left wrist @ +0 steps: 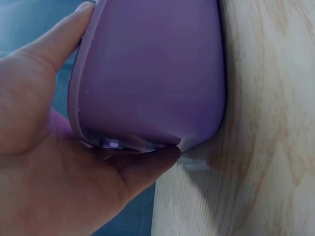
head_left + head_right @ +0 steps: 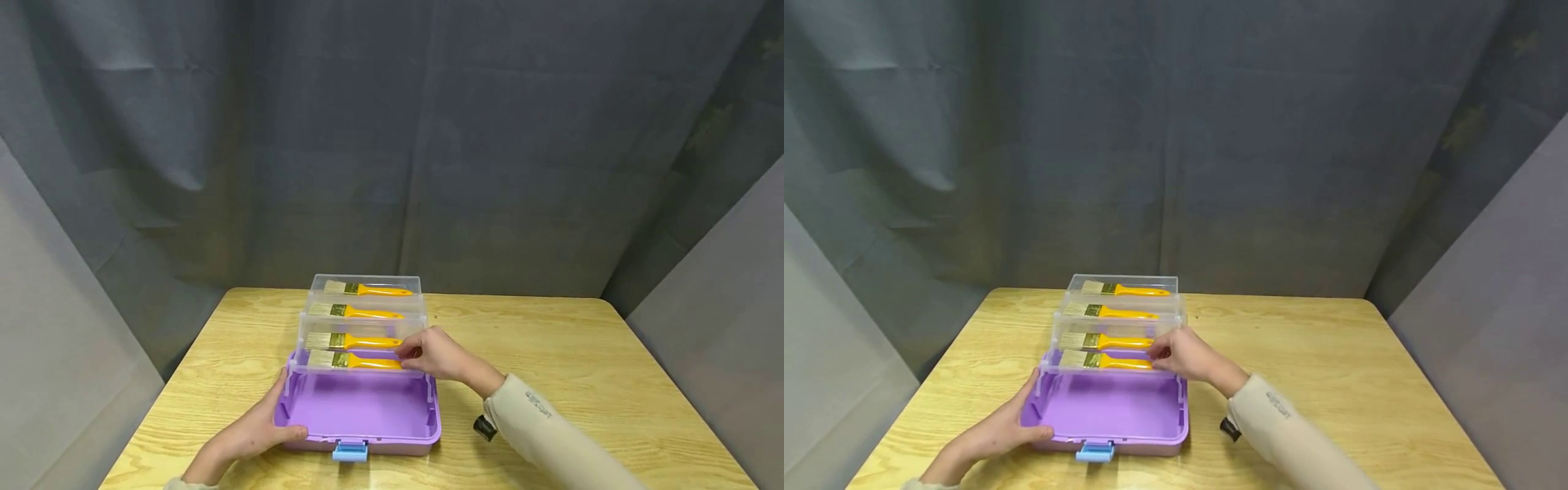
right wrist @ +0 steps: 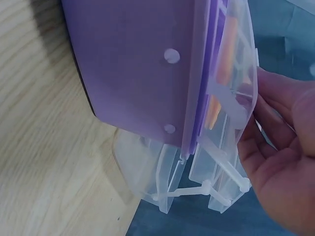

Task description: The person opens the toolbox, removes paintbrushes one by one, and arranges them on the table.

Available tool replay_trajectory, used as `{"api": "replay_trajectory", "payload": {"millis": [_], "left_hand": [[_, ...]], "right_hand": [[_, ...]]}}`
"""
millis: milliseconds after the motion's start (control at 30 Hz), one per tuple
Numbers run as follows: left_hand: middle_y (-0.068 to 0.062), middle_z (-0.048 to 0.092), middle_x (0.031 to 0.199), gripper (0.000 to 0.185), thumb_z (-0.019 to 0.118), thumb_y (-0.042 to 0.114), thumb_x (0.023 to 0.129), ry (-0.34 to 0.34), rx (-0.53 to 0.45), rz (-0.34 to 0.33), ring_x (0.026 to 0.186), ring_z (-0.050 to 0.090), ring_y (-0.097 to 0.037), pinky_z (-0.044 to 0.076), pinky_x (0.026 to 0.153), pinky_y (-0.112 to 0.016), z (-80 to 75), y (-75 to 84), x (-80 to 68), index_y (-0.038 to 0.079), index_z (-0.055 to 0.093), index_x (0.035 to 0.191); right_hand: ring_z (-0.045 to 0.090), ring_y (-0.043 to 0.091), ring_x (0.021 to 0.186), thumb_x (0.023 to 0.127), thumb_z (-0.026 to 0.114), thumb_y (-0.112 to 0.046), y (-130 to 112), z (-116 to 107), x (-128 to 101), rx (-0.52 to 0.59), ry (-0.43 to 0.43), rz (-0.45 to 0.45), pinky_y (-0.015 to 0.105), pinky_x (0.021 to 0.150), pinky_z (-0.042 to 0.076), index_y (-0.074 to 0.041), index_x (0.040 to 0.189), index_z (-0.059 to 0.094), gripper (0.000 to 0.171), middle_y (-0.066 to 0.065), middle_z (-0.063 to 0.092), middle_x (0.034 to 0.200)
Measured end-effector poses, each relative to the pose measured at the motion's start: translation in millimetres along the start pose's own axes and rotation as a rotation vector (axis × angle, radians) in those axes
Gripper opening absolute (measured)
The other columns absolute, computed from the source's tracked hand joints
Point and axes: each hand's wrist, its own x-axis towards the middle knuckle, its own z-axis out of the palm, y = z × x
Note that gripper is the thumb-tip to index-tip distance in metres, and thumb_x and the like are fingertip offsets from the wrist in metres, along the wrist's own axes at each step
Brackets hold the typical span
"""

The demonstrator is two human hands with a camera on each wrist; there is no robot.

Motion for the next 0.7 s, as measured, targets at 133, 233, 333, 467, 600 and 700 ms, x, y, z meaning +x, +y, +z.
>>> {"api": "replay_trajectory", "payload": {"millis": [133, 233, 333, 467, 600, 700], "left_hand": [[-0.025, -0.01, 0.154, 0.116, 0.076, 0.03, 0.08, -0.003, -0.02, -0.005, 0.139, -0.002, -0.041, 0.003, 0.109, -0.056, -0.7, 2.4, -0.5, 0.004, -0.015, 0.149], [-0.027, -0.009, 0.153, 0.116, 0.076, 0.029, 0.08, 0.002, -0.021, 0.003, 0.138, -0.002, -0.043, 0.003, 0.108, -0.056, -0.8, 4.6, -1.1, 0.002, -0.013, 0.149], [-0.028, -0.009, 0.152, 0.116, 0.076, 0.028, 0.08, 0.008, -0.018, 0.016, 0.138, -0.002, -0.045, 0.004, 0.108, -0.057, -0.2, 5.1, -1.6, 0.001, -0.013, 0.148], [-0.026, -0.01, 0.153, 0.116, 0.077, 0.029, 0.079, 0.007, -0.02, 0.012, 0.139, -0.003, -0.042, 0.003, 0.109, -0.056, 0.7, 3.2, -1.2, 0.003, -0.013, 0.149], [-0.026, -0.01, 0.153, 0.117, 0.077, 0.03, 0.079, 0.013, -0.004, -0.008, 0.139, -0.002, -0.041, 0.004, 0.109, -0.055, 1.5, 0.8, -1.1, 0.003, -0.013, 0.149], [-0.026, -0.009, 0.153, 0.116, 0.077, 0.031, 0.079, 0.019, 0.001, -0.015, 0.139, 0.0, -0.041, 0.005, 0.109, -0.054, 1.7, 0.4, -1.5, 0.004, -0.012, 0.149]], "right_hand": [[0.063, 0.003, 0.071, 0.077, 0.077, -0.005, 3, 1, 7, -0.027, -0.029, -0.036, 0.017, 0.065, 0.052, -0.006, 0.089, 0.076, 0.012, 0.001, 0.072, 0.083], [0.063, 0.004, 0.07, 0.075, 0.078, -0.004, 5, 2, 12, -0.063, -0.052, -0.068, 0.015, 0.064, 0.051, -0.006, 0.086, 0.075, 0.011, 0.001, 0.071, 0.081], [0.064, 0.006, 0.069, 0.074, 0.078, -0.003, 6, 4, 16, -0.081, -0.079, -0.08, 0.015, 0.063, 0.05, -0.004, 0.085, 0.075, 0.012, 0.003, 0.071, 0.08], [0.064, 0.008, 0.071, 0.075, 0.077, -0.002, 7, 7, 19, -0.078, -0.108, -0.048, 0.015, 0.064, 0.051, -0.002, 0.089, 0.075, 0.014, 0.005, 0.072, 0.083], [0.064, 0.009, 0.074, 0.078, 0.075, -0.002, 8, 10, 19, -0.092, -0.106, -0.027, 0.019, 0.066, 0.052, -0.003, 0.094, 0.074, 0.016, 0.005, 0.071, 0.087], [0.064, 0.01, 0.077, 0.08, 0.073, -0.003, 7, 11, 18, -0.095, -0.084, -0.03, 0.022, 0.069, 0.053, -0.002, 0.097, 0.073, 0.017, 0.006, 0.071, 0.091]]}}
